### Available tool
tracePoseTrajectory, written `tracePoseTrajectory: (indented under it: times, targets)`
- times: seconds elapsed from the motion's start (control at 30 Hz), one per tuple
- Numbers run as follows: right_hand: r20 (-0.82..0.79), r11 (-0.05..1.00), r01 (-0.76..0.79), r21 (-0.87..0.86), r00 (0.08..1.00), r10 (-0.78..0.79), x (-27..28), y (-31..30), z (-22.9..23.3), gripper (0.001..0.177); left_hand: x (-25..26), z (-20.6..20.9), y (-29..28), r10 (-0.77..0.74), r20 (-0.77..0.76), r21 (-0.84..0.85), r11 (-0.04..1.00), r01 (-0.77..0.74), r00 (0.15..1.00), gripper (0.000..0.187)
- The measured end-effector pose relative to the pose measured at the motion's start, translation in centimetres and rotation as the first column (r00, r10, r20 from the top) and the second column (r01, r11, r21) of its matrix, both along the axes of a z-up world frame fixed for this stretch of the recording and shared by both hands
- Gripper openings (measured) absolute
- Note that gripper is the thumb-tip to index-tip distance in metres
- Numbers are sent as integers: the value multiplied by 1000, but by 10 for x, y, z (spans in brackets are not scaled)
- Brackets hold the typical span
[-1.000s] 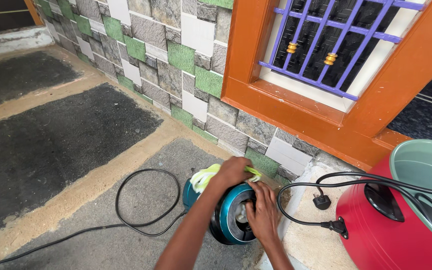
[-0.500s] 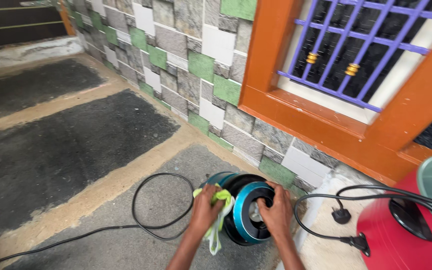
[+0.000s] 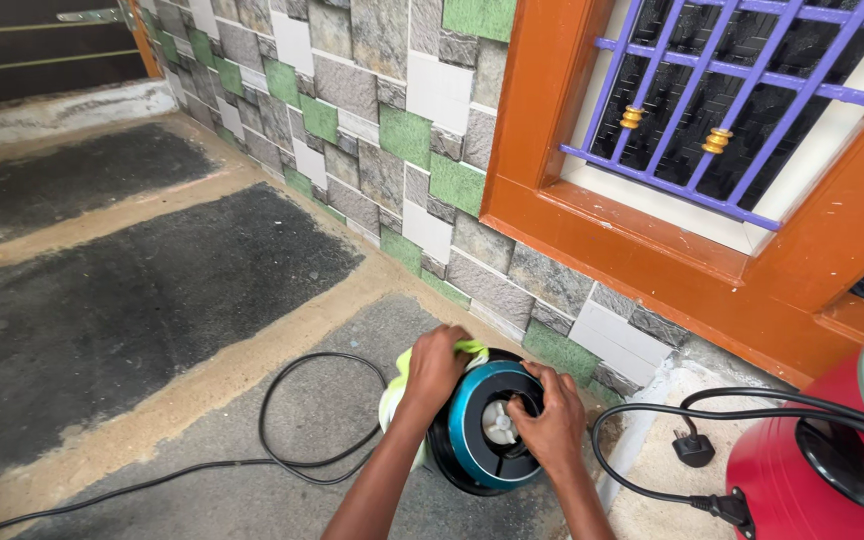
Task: The person wipes the exterior and interior of a blue mixer grinder base with a cloth, rotating the appliance to reach all sides.
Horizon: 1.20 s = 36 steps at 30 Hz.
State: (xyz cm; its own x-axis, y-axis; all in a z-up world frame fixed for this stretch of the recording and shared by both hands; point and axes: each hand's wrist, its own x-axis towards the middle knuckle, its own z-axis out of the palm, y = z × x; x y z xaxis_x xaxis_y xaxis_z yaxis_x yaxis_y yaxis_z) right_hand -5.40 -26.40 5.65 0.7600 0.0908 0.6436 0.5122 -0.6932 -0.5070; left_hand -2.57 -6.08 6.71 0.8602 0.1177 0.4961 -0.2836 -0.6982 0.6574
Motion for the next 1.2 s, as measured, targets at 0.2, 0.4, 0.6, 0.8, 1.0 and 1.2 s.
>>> tracePoseTrajectory:
  times: [0.2, 0.4, 0.6, 0.8, 1.0, 1.2]
  targets:
    - [-189, 990, 119, -75, 973, -131, 15, 11, 11, 51, 65, -35, 4, -359, -189, -308, 906, 292, 914, 42]
    - [-280, 989, 120, -86, 950, -140, 36, 24, 17, 49, 28, -59, 15, -524, -160, -761, 605, 233, 837, 44]
    - [16, 986, -58, -157, 998, 61, 46, 24, 10, 66, -62, -51, -24, -76, 211, -71, 993, 93, 975, 76]
    - [-288, 974, -8, -224, 956, -59, 46, 40, 20, 56, -127, -74, -94, 175, -55, -13, 984, -176, 983, 75]
    - [-102, 939, -28, -342, 995, -8, 63, 46, 13, 55, -113, -104, -95, 245, -80, -197, 947, -256, 966, 77]
    - [-281, 916, -130, -378, 959, 20, 89, 61, 14, 57, -72, -100, -67, 301, -145, -331, 883, -332, 943, 75]
